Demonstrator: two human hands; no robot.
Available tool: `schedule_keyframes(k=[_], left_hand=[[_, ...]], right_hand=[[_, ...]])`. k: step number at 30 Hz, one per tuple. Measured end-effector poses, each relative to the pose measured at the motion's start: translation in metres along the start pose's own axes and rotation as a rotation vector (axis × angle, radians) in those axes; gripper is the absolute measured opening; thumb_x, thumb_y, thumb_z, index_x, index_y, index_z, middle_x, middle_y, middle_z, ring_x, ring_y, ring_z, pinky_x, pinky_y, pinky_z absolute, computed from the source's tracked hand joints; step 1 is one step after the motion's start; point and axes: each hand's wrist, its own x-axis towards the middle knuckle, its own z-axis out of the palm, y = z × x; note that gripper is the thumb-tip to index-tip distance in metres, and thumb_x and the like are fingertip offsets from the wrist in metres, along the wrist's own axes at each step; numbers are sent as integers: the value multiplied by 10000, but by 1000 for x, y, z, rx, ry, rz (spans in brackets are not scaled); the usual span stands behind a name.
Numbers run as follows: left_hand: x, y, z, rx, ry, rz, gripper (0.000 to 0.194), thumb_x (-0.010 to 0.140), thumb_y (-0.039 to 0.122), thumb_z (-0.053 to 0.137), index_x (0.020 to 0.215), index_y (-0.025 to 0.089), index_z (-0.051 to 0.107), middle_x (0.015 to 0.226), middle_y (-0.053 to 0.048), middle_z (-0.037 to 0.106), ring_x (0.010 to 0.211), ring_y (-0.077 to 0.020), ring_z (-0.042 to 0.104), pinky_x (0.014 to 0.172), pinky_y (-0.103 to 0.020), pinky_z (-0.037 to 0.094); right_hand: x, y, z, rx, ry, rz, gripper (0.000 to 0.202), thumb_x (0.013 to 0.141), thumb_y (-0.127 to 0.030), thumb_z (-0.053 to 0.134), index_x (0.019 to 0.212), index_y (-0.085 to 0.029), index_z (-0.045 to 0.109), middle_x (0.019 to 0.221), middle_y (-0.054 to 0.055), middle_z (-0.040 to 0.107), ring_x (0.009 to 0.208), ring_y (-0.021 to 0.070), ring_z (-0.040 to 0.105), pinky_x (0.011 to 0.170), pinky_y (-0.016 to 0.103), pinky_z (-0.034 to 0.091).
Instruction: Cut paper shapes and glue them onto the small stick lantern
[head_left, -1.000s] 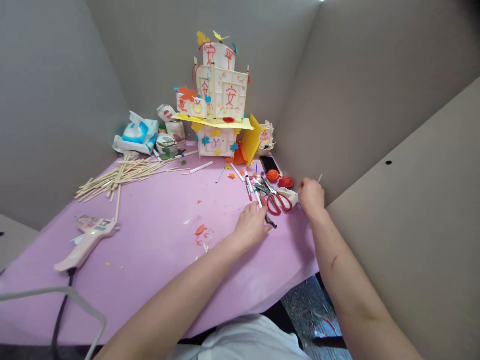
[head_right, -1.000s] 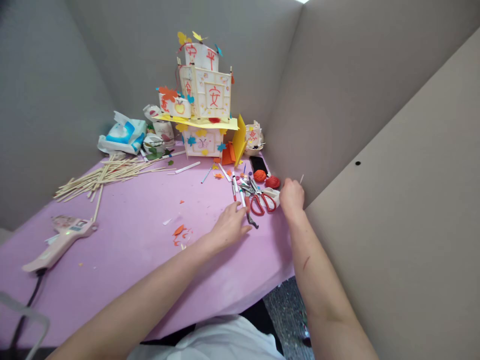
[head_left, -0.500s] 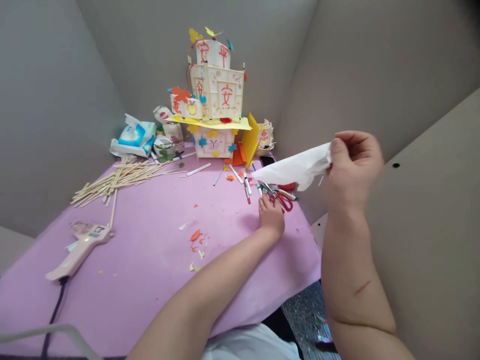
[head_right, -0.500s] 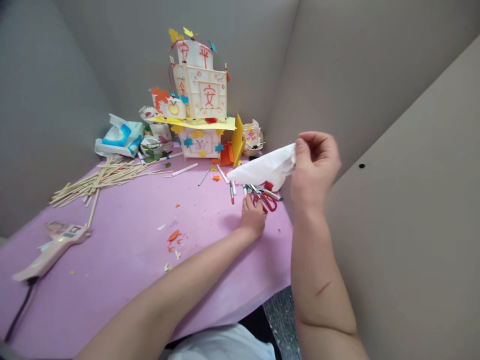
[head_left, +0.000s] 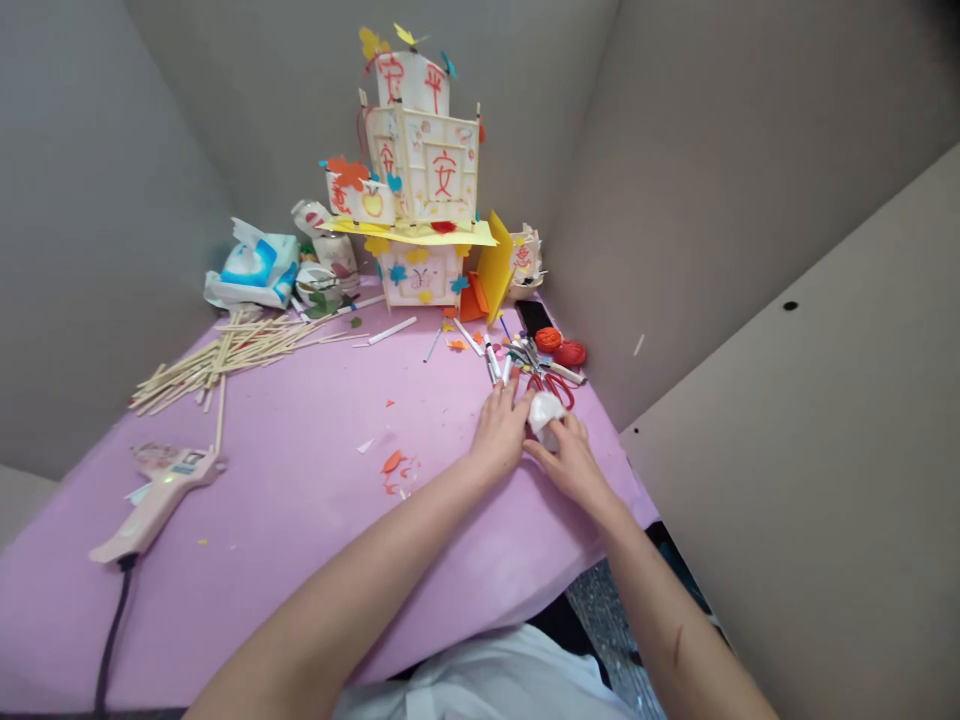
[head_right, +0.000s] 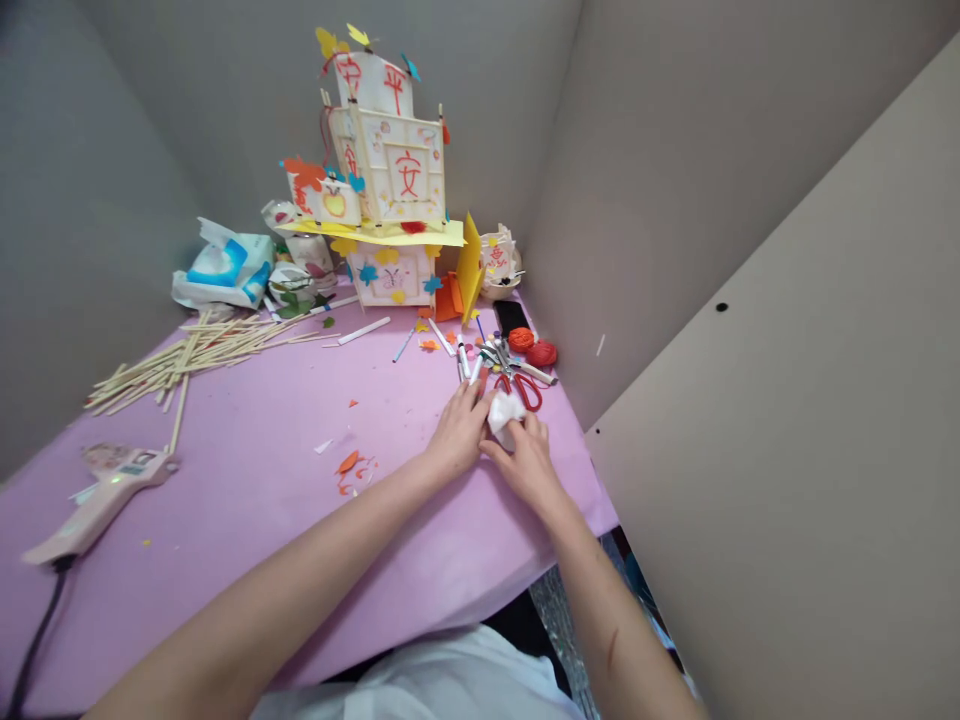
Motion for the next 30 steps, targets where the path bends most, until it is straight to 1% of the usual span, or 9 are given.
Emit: schedule_keyframes(k=[2, 5, 8, 10, 13, 18, 20, 23, 30], left_hand=[[-11, 3, -2, 15, -19, 123, 484, 838, 98, 408, 1309, 198, 458, 1462, -102, 367, 1387, -247, 247, 1120, -458, 247], [-22, 8, -10, 17, -20, 278, 469, 835, 105, 420, 1292, 194, 476, 1402, -94, 444, 1346, -216, 322, 1108, -410, 296], [-23, 0, -27, 67, 54, 180, 431, 829, 157, 473, 1259, 168, 509, 1312, -110, 515, 1254, -233, 426, 1074, -405, 337], [-19, -13, -38, 107, 69, 59, 377, 838, 169, 464, 1203, 143, 551, 1220, -123, 571, 1168, -235, 494, 1038, -393, 373], [-9, -29, -45, 149, 12, -45, 364, 856, 167, 426, 1190, 115, 562, 1195, -140, 592, 1139, -241, 517, 1028, -382, 371], [21, -29, -39, 88, -191, -155, 327, 833, 160, 461, 1138, 169, 579, 1150, -120, 635, 1136, -253, 535, 973, -357, 401], [36, -23, -38, 47, -212, -240, 289, 810, 198, 524, 1094, 186, 582, 1098, -113, 654, 1079, -253, 572, 911, -332, 436], [57, -16, -38, 22, -199, -350, 338, 790, 253, 577, 1117, 176, 542, 1057, -129, 657, 996, -252, 608, 837, -320, 465], [93, 15, -5, -49, 47, -713, 647, 707, 210, 670, 1288, 146, 392, 1281, -223, 471, 1187, -340, 463, 941, -416, 396]], right_hand=[[-20, 3, 8, 46, 29, 33, 237, 813, -329, 557, 990, -192, 637, 1012, 94, 604, 960, 242, 549, 845, 384, 443], [-32, 11, -7, -6, 166, 96, 289, 852, -234, 454, 1095, -177, 598, 973, 89, 605, 902, 225, 562, 798, 351, 451], [-37, 24, -36, -304, 298, 275, 413, 844, -188, 435, 1246, -194, 528, 1073, 123, 535, 876, 238, 554, 776, 372, 431], [-40, 29, -40, -441, 194, 381, 425, 853, -155, 402, 1257, -179, 532, 1083, 153, 502, 829, 249, 554, 748, 387, 421], [-43, 10, -11, -472, 11, 367, 427, 830, -56, 339, 1180, -97, 580, 1018, 198, 514, 876, 299, 538, 772, 417, 404], [-37, -81, 66, -141, -143, 137, 456, 789, -9, 355, 1177, -99, 576, 1051, 219, 569, 987, 330, 510, 847, 448, 406], [-33, -112, 78, 65, -328, -50, 444, 773, -16, 403, 1166, -120, 584, 1085, 183, 593, 999, 297, 531, 876, 406, 422], [-31, -130, 74, 300, -517, -229, 384, 785, -40, 427, 1104, -145, 613, 1083, 127, 617, 988, 231, 562, 886, 325, 444], [-37, -85, 35, 310, -418, -40, 260, 834, -65, 387, 912, -155, 618, 946, 86, 602, 918, 195, 576, 833, 311, 461]])
